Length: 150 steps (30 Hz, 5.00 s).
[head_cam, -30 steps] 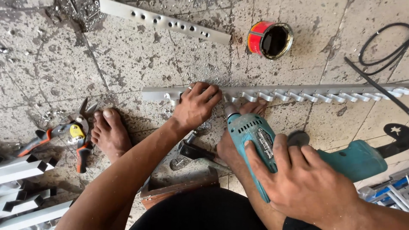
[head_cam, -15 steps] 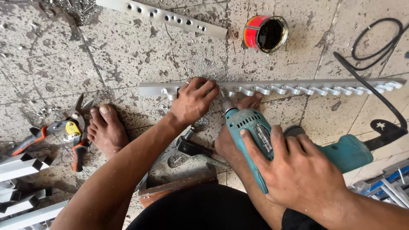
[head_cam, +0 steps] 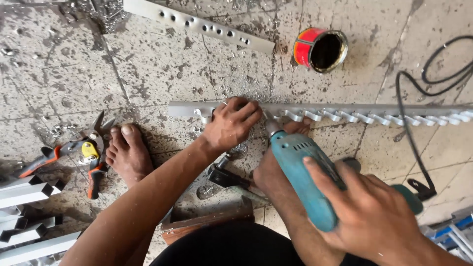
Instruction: Using a handheld power drill to create a series of holes in a long metal bar on a workshop floor.
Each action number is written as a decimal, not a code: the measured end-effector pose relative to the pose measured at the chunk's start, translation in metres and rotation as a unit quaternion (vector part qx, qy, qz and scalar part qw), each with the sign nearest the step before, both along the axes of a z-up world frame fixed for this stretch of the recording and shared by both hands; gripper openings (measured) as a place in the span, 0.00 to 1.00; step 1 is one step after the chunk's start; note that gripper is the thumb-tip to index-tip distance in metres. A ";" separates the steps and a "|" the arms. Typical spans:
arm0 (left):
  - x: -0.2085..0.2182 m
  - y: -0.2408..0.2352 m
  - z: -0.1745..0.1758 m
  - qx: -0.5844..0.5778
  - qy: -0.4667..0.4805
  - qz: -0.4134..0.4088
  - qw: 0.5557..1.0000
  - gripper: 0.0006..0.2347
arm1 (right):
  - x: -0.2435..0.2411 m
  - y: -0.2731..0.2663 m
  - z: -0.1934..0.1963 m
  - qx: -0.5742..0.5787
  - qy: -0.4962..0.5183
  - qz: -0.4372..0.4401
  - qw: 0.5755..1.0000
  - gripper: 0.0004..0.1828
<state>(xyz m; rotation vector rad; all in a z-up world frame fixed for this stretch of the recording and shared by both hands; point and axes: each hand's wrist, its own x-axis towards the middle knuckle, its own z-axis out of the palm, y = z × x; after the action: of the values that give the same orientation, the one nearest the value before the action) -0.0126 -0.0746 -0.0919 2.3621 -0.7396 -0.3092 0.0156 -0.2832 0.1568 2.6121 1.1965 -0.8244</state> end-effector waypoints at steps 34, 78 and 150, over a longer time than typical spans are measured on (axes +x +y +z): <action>0.001 0.060 -0.014 -0.093 -0.147 0.041 0.984 0.11 | 0.009 0.051 0.011 0.000 0.003 -0.104 0.995 0.39; 0.007 0.057 -0.012 -0.136 -0.178 0.040 0.974 0.09 | 0.012 0.104 0.009 0.013 -0.158 0.252 0.955 0.16; -0.008 0.115 -0.023 -0.141 -0.109 0.070 0.981 0.11 | 0.022 0.094 0.015 -0.006 0.048 -0.057 0.997 0.34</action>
<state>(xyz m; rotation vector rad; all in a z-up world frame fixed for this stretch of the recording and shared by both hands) -0.0210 0.0409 -0.1149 2.1824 -0.6636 0.1125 0.0374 -0.1890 0.1718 2.6806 1.0685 -0.9841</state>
